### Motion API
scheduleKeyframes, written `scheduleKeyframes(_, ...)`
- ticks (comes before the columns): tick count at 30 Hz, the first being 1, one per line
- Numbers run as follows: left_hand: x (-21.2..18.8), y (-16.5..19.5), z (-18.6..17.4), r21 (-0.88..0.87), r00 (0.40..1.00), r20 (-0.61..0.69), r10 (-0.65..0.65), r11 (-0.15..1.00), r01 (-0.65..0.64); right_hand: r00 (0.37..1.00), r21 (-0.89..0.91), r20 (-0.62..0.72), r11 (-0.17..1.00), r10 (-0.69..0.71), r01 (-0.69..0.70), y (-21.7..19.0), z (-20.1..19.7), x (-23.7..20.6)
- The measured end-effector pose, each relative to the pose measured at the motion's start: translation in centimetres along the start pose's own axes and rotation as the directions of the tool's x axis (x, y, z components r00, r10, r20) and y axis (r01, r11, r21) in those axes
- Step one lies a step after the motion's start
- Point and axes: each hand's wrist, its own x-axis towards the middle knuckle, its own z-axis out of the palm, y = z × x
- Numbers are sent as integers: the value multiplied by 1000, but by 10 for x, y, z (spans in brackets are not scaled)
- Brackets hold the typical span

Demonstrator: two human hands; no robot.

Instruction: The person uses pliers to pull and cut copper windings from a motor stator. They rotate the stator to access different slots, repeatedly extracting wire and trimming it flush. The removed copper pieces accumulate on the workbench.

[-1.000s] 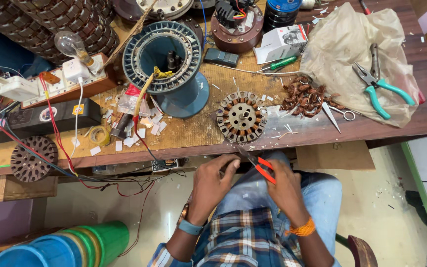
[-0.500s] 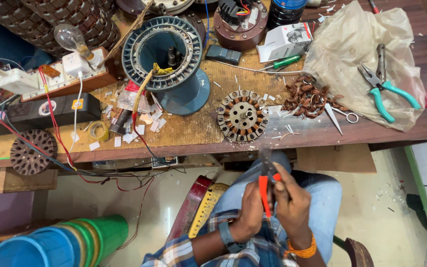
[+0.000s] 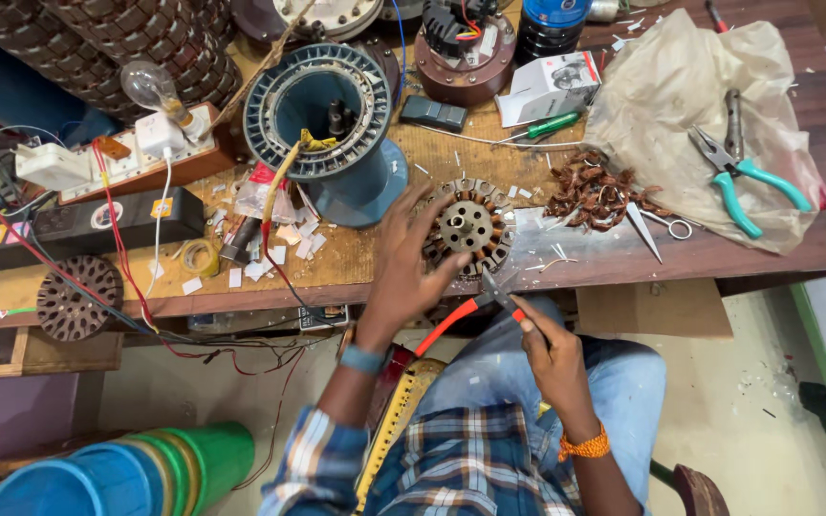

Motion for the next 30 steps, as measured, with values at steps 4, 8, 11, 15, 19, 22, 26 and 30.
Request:
scheduleKeyframes(4,38,-15,26,155,996,92,-9,988,-5,996,-11,-31,997,-81,81,-8,1,10)
scheduleKeyframes(8,44,-26,51,11,991,131,-29,1000,28,1000,-53,-8,999,-1,0,-15,-3,15)
scheduleKeyframes(11,38,-30,60,107,989,147,22,994,-38,986,88,81,985,144,-151,-21,-5,15)
scheduleKeyframes(15,29,-32,61,114,978,206,27,992,-52,933,283,193,893,304,-350,-18,-1,8)
scheduleKeyframes(19,25,-34,58,71,979,198,55,995,-70,997,131,20,988,80,-82,6,12,-1)
scheduleKeyframes(22,26,-33,57,114,962,253,107,984,-140,968,33,-97,971,-233,237,28,34,1)
scheduleKeyframes(26,27,-27,55,120,939,307,154,973,-199,987,341,-145,940,72,-18,35,49,-11)
scheduleKeyframes(30,29,-18,53,157,935,327,136,968,-196,941,555,33,777,337,-298,29,32,-13)
